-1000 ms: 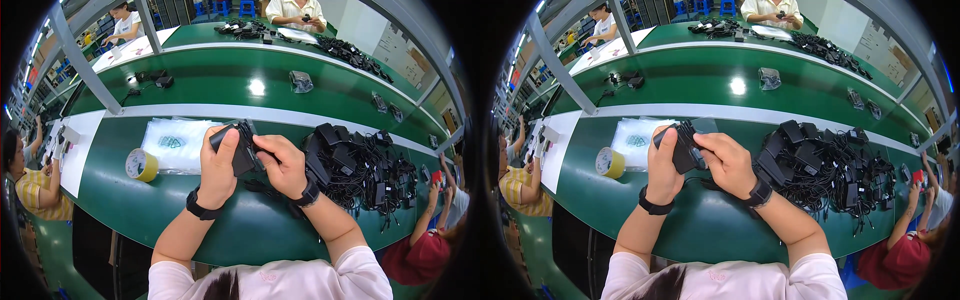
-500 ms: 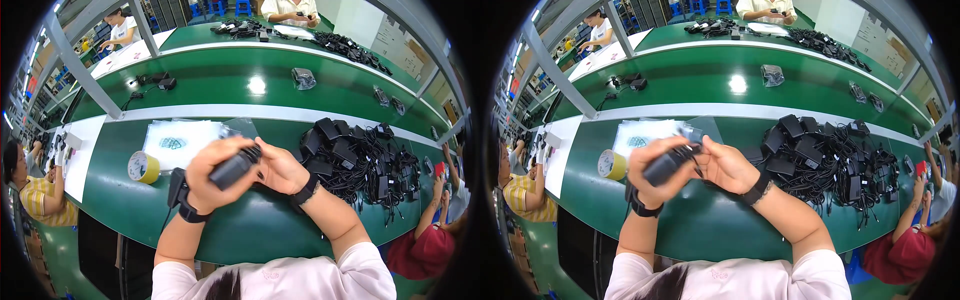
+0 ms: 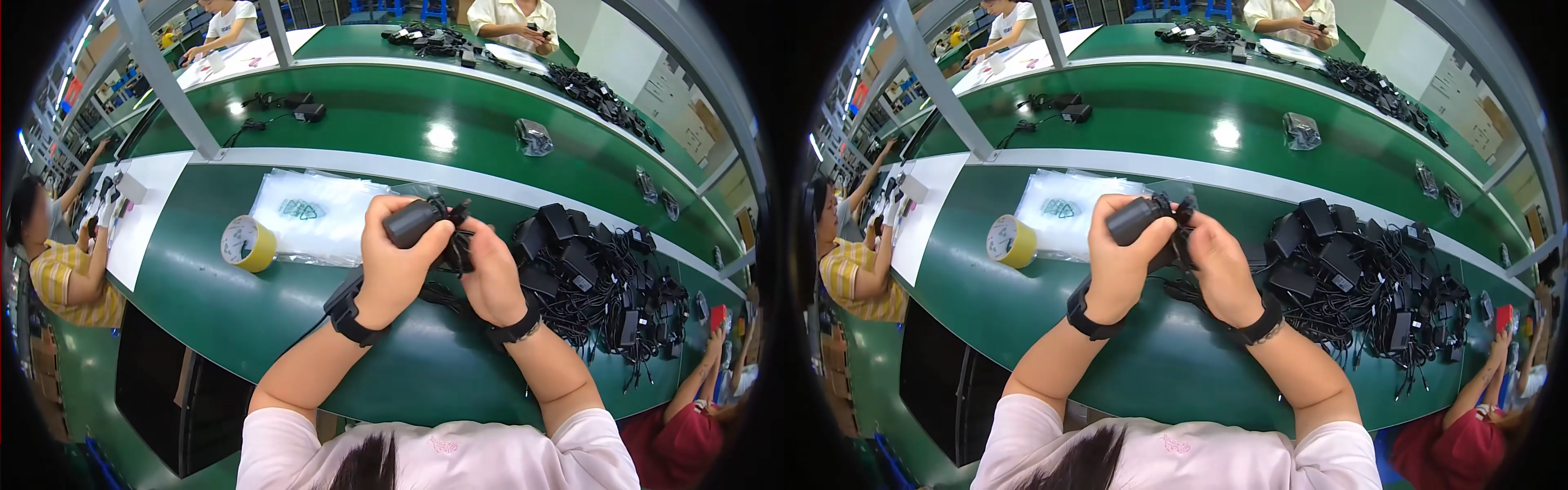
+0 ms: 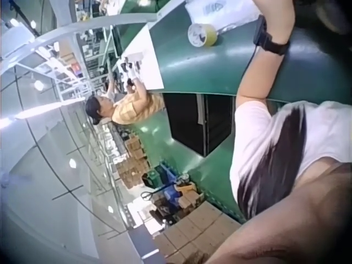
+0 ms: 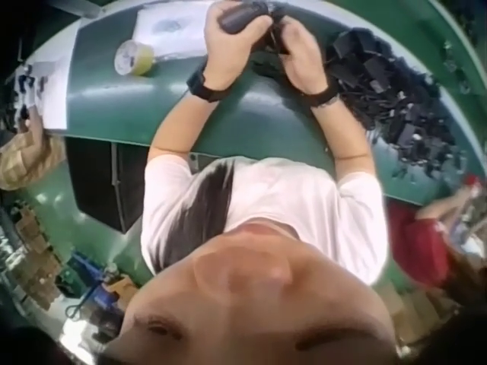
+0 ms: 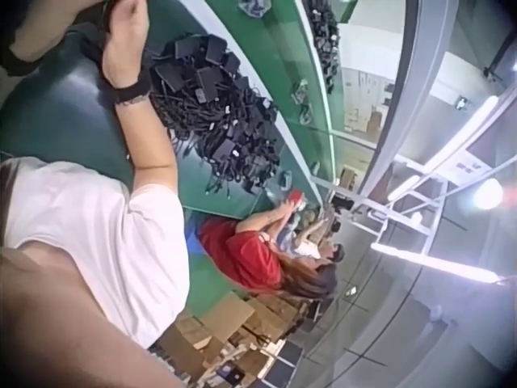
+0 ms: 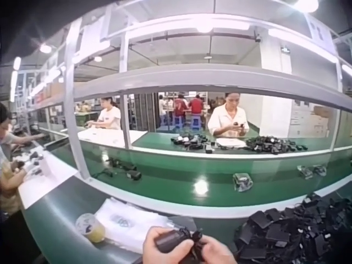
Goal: Manually placing power adapters and attached cables into individual plastic bags on an assembly line.
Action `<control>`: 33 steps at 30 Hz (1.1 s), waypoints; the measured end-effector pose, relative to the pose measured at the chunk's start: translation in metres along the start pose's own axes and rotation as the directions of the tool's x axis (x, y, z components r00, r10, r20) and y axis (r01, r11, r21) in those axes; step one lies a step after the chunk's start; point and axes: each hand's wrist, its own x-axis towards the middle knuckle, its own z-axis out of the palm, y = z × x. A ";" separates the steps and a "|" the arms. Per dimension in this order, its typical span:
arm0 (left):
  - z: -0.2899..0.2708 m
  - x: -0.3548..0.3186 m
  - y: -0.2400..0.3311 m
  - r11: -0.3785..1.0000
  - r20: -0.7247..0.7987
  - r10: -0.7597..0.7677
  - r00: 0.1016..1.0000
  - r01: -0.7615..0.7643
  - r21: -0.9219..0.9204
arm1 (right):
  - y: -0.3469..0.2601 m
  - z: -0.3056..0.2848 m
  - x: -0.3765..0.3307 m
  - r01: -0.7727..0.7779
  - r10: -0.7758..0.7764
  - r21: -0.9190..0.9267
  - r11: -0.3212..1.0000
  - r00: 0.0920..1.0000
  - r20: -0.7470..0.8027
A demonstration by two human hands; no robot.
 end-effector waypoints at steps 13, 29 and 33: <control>-0.012 0.011 -0.010 0.849 0.344 -0.147 0.928 0.296 -0.437 | -0.007 -0.005 0.007 0.276 -0.461 -0.779 0.563 0.887 -0.019; -0.130 0.066 -0.034 0.276 0.165 -0.275 0.947 -0.087 0.957 | -0.045 -0.027 0.019 0.226 -0.485 -0.652 0.724 0.839 -0.248; -0.132 0.074 -0.023 0.328 -0.009 -0.308 0.951 0.115 0.938 | -0.045 -0.028 0.019 0.194 -0.468 -0.673 0.714 0.847 -0.252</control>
